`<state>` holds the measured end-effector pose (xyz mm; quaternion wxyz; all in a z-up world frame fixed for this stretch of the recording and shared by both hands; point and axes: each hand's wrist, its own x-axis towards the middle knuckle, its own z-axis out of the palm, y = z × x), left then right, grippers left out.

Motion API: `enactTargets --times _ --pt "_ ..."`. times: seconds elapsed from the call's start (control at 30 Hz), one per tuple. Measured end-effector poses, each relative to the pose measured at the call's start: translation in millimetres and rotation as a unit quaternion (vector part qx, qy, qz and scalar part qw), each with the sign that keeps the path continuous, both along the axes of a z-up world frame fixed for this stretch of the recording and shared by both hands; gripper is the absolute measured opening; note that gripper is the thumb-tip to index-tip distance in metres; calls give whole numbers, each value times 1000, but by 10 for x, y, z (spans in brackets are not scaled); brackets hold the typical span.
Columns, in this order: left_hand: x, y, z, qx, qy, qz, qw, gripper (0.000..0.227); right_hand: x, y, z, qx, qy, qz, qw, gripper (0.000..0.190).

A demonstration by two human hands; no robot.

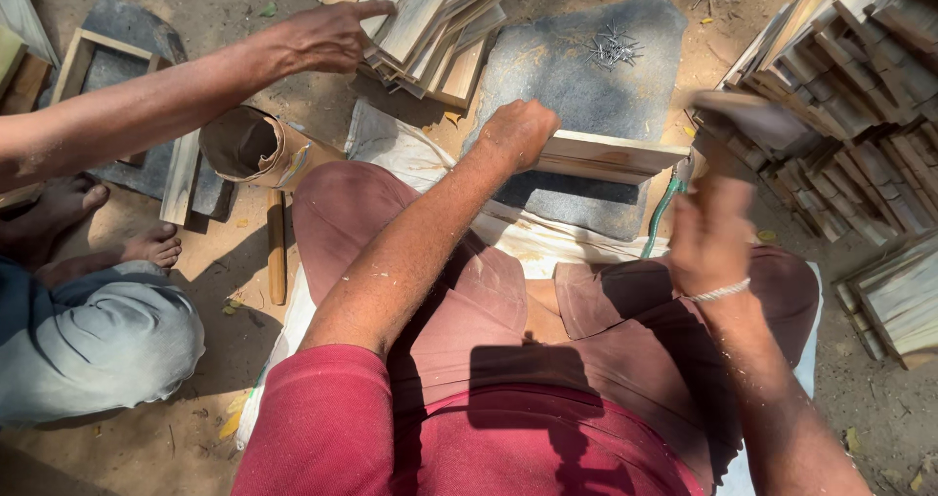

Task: The person sits cross-legged on the ground and assembles small wooden frames by nailing planks together. They use a hammer to drive nails into the wood, occasionally using pliers to adjust or remove nails, and place finished frames into a stack.

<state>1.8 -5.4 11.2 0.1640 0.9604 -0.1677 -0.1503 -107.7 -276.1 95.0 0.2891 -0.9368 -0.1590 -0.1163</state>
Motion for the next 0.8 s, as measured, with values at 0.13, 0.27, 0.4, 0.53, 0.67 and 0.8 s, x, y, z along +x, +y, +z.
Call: enactTargets --times 0.13,0.27,0.4,0.53,0.67,0.8 --pt "33 -12 -1 20 -27 -15 999 21 -88 10 7 -80 192 -56 977 35" --pt "-51 24 -154 11 -53 -20 998 19 -287 -210 34 330 7 -33 944 27" --pt "-8 -24 -100 -9 -49 -10 999 24 -201 -141 -200 -21 11 1 1000 36" --pt "-234 -34 -155 17 -64 -17 998 19 -339 -51 -318 -30 292 -101 951 35" --pt "-749 77 -418 21 -154 45 987 32 -480 84 -355 245 281 -104 922 35" --pt "-968 21 -704 66 -63 27 995 79 -555 175 -412 299 273 -86 910 62"
